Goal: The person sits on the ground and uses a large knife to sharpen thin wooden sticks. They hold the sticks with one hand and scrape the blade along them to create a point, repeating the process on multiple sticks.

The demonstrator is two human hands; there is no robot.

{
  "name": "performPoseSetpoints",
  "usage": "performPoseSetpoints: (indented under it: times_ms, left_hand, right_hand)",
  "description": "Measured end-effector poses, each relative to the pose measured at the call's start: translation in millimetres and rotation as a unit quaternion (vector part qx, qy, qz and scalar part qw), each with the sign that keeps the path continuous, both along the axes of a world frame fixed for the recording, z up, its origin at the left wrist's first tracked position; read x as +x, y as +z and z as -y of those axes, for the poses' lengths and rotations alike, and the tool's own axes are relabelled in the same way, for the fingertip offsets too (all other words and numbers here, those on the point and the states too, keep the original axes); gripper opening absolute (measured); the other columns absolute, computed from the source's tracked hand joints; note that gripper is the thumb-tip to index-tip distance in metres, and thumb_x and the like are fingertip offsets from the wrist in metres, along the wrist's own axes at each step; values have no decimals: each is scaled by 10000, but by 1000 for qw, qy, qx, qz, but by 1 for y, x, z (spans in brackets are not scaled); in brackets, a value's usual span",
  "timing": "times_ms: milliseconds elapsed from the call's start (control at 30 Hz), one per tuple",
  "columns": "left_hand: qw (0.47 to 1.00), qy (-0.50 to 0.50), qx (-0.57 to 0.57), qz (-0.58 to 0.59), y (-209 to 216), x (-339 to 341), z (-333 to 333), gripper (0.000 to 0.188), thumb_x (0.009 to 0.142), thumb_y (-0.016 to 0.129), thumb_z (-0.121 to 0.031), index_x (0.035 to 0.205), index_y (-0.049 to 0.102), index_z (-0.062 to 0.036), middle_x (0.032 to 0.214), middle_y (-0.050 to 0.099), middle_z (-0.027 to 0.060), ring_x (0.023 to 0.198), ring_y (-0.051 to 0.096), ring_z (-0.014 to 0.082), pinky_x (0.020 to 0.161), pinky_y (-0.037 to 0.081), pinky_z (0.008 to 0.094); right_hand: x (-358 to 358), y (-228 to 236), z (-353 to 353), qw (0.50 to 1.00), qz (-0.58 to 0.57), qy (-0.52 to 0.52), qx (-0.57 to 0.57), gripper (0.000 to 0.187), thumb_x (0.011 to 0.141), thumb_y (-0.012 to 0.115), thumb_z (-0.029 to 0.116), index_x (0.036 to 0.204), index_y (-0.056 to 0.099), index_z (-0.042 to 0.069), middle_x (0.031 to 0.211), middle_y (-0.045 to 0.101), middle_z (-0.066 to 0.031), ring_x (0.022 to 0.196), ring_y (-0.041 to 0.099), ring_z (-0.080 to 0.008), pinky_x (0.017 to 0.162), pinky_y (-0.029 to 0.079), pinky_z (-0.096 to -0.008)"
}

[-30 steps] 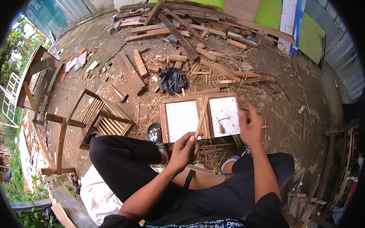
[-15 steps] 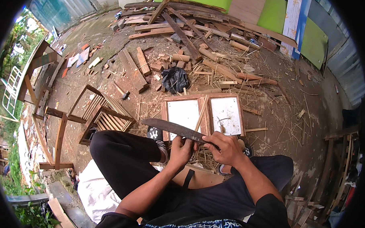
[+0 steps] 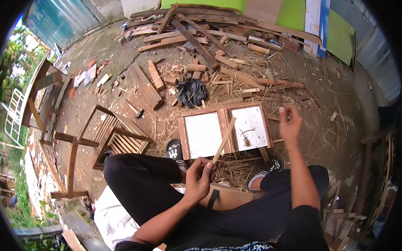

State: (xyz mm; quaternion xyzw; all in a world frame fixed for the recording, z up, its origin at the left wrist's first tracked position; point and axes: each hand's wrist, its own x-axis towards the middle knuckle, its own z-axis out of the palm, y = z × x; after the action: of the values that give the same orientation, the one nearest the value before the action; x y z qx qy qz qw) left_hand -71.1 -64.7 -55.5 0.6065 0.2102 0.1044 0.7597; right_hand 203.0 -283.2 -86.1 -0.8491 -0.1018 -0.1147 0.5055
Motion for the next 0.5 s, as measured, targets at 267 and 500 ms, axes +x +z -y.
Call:
performPoseSetpoints:
  times_ms: [267,500]
  left_hand:
    - [999,24,27,-36,-9,30,-12,238,1118,550,-266,1008,549,-55,636,490,-40,518,393,34,455,280,236]
    - [995,51,38,-74,-16,33,-7,197,1099,557,-165,1012,595,7,669,581,3,580,513,61,511,376,259]
  right_hand:
    - [-86,47,-34,970,57,233,29,183,941,731,23,1121,729,-2,982,758,-156,890,739,-229,795,562,-338]
    - [-123,42,-58,919,47,390,-29,235,894,807,142,1126,779,121,933,751,-106,772,735,-302,659,579,-390]
